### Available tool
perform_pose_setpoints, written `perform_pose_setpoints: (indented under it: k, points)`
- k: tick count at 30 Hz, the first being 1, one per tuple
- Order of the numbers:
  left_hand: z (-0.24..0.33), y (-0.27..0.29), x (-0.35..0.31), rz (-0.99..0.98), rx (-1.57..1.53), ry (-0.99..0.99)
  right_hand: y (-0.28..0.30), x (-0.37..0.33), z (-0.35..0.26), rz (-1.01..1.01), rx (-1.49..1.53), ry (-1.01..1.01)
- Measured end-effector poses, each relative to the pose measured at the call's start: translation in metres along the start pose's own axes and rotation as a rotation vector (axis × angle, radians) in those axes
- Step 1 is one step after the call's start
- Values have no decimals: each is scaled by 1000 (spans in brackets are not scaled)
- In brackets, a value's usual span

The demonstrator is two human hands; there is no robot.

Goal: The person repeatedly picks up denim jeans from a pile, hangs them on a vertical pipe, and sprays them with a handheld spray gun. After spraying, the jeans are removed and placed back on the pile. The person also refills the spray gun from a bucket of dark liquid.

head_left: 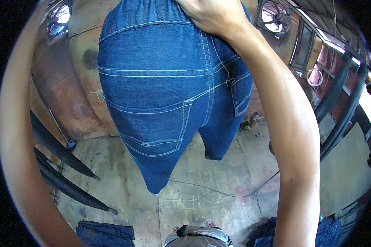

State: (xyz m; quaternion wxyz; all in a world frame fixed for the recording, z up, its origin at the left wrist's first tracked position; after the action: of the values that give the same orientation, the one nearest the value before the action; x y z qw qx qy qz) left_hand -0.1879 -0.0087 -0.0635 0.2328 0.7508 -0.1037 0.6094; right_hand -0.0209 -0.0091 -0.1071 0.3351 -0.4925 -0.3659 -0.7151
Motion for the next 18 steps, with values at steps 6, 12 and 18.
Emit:
perform_pose_setpoints:
  k: [6,12,18]
  points:
    - [-1,5,-7,9,-21,-7,19,-14,24,28,-157,-12]
    - [-2,12,-17,29,-56,-15,42,-24,41,-10,-243,-54]
    - [-2,28,-33,77,-113,-31,154,-107,62,55,-597,0]
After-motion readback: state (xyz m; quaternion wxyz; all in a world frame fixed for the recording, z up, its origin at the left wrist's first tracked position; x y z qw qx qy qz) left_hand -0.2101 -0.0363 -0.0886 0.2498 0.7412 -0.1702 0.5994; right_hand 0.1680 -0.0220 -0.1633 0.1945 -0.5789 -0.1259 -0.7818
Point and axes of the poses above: each hand's wrist, its own x-axis towards the middle knuckle, its own y-axis out of the back of the hand, z = x × y, the point moved 6 cm from there along x, towards the middle knuckle, and after that the axes turned 1 degree about -y, right-handed, at the moved point
